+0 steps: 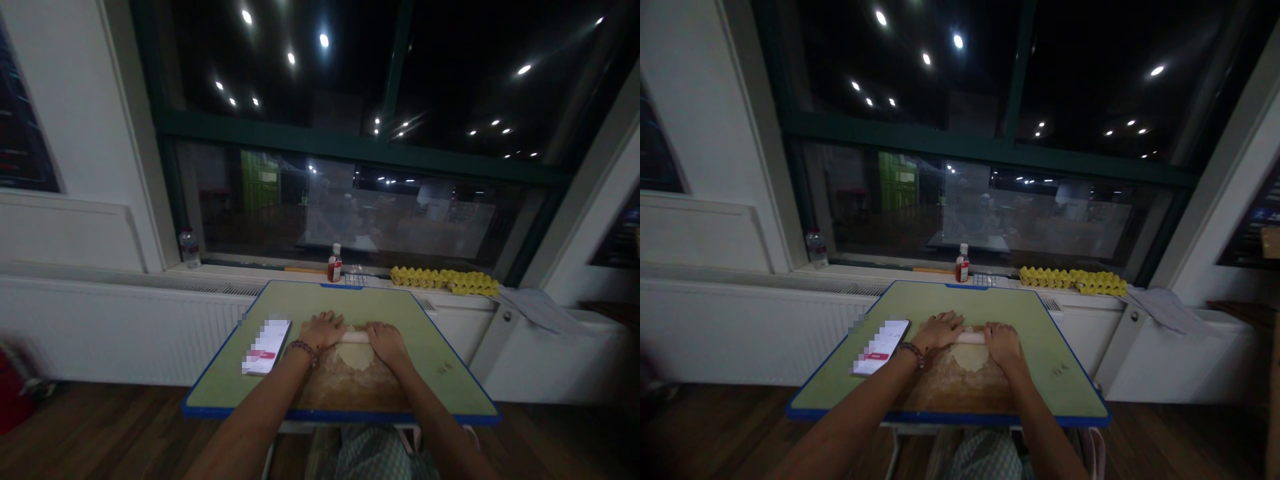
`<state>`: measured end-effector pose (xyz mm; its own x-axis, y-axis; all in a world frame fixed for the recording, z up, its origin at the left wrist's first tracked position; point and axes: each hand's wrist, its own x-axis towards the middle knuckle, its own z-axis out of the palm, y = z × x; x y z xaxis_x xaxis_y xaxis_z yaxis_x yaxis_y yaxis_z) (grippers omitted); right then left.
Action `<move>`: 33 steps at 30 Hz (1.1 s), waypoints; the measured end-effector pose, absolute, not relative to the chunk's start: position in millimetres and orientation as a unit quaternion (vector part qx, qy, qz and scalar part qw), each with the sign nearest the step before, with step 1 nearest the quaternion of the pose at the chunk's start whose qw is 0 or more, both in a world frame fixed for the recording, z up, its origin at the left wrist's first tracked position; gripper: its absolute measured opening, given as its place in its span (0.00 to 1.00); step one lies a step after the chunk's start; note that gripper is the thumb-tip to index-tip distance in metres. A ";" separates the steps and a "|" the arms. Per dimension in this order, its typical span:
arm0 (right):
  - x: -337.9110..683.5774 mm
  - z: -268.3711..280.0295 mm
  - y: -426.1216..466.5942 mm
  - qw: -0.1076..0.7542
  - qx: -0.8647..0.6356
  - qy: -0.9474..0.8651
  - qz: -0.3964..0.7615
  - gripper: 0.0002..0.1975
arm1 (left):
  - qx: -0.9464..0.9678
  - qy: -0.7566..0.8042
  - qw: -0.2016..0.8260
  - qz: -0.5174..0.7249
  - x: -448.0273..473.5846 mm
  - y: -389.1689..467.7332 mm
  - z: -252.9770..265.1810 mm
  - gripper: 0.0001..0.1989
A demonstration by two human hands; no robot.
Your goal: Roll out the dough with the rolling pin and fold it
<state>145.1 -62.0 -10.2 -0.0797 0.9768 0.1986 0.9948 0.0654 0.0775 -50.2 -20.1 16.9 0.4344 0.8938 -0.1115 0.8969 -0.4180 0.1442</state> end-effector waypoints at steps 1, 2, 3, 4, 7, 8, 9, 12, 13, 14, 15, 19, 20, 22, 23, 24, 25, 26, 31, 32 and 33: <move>144.9 -10.4 -62.8 0.058 -0.680 -0.726 -0.085 0.23 | 0.841 0.532 0.096 -0.009 -49.3 -21.5 17.7 0.31; 145.0 -11.1 -63.7 0.069 -0.679 -0.727 -0.079 0.23 | 0.840 0.533 0.100 -0.009 -48.5 -22.7 18.2 0.32; 145.1 -12.0 -64.7 0.077 -0.677 -0.727 -0.077 0.24 | 0.839 0.533 0.103 -0.007 -47.8 -23.7 18.3 0.32; 145.2 -13.2 -66.0 0.083 -0.677 -0.727 -0.079 0.24 | 0.839 0.533 0.106 -0.003 -47.2 -24.5 17.9 0.32; 144.8 -16.9 -71.3 0.090 -0.671 -0.729 -0.099 0.25 | 0.841 0.528 0.113 0.012 -45.3 -25.7 14.5 0.33; 144.3 -18.3 -73.4 0.091 -0.670 -0.729 -0.106 0.25 | 0.843 0.526 0.116 0.015 -44.5 -25.9 12.8 0.33; 143.8 -19.8 -75.7 0.092 -0.669 -0.729 -0.111 0.26 | 0.845 0.522 0.117 0.019 -43.5 -26.0 10.9 0.33; 142.5 -26.0 -82.2 0.099 -0.672 -0.723 -0.130 0.26 | 0.852 0.507 0.121 0.036 -39.5 -26.9 5.4 0.33; 142.5 -28.4 -84.2 0.100 -0.672 -0.720 -0.138 0.26 | 0.855 0.501 0.123 0.041 -37.8 -27.6 3.9 0.33; 142.6 -30.7 -85.8 0.100 -0.670 -0.721 -0.147 0.26 | 0.858 0.496 0.125 0.044 -36.0 -28.6 2.7 0.33; 143.0 -32.5 -87.1 0.099 -0.664 -0.725 -0.156 0.26 | 0.862 0.490 0.125 0.046 -34.2 -29.7 1.9 0.33; 144.2 -32.1 -85.7 0.091 -0.648 -0.739 -0.158 0.26 | 0.867 0.484 0.106 0.062 -28.7 -33.3 1.2 0.31; 143.9 -29.8 -83.4 0.089 -0.652 -0.739 -0.148 0.25 | 0.866 0.486 0.100 0.070 -27.8 -33.4 1.4 0.30; 142.8 -23.9 -77.0 0.078 -0.657 -0.739 -0.127 0.25 | 0.860 0.495 0.089 0.083 -26.0 -32.5 1.8 0.30; 142.2 -20.8 -73.2 0.067 -0.653 -0.745 -0.119 0.24 | 0.857 0.502 0.082 0.086 -24.9 -31.5 1.9 0.30; 141.6 -18.2 -69.2 0.055 -0.645 -0.754 -0.114 0.23 | 0.852 0.511 0.075 0.087 -23.6 -30.4 1.8 0.30; 141.2 -16.1 -65.1 0.042 -0.636 -0.762 -0.113 0.22 | 0.846 0.521 0.066 0.089 -22.1 -29.1 1.4 0.30; 141.1 -14.8 -60.9 0.030 -0.630 -0.767 -0.114 0.21 | 0.841 0.530 0.055 0.091 -20.3 -27.7 0.7 0.30; 143.8 -20.8 -39.3 0.004 -0.639 -0.762 -0.106 0.19 | 0.835 0.533 -0.022 0.133 -11.0 -21.1 -7.1 0.25; 144.7 -23.2 -35.4 0.004 -0.643 -0.760 -0.099 0.19 | 0.836 0.530 -0.026 0.138 -9.7 -20.2 -8.3 0.25; 145.4 -25.3 -32.0 0.007 -0.646 -0.758 -0.093 0.19 | 0.836 0.530 -0.026 0.141 -8.9 -19.5 -8.9 0.25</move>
<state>145.4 -32.0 -25.3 -0.1655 0.9775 0.1311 0.9801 0.1483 0.1317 -8.9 -19.5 -8.9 0.3979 0.8791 0.2624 0.8935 -0.4362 0.1064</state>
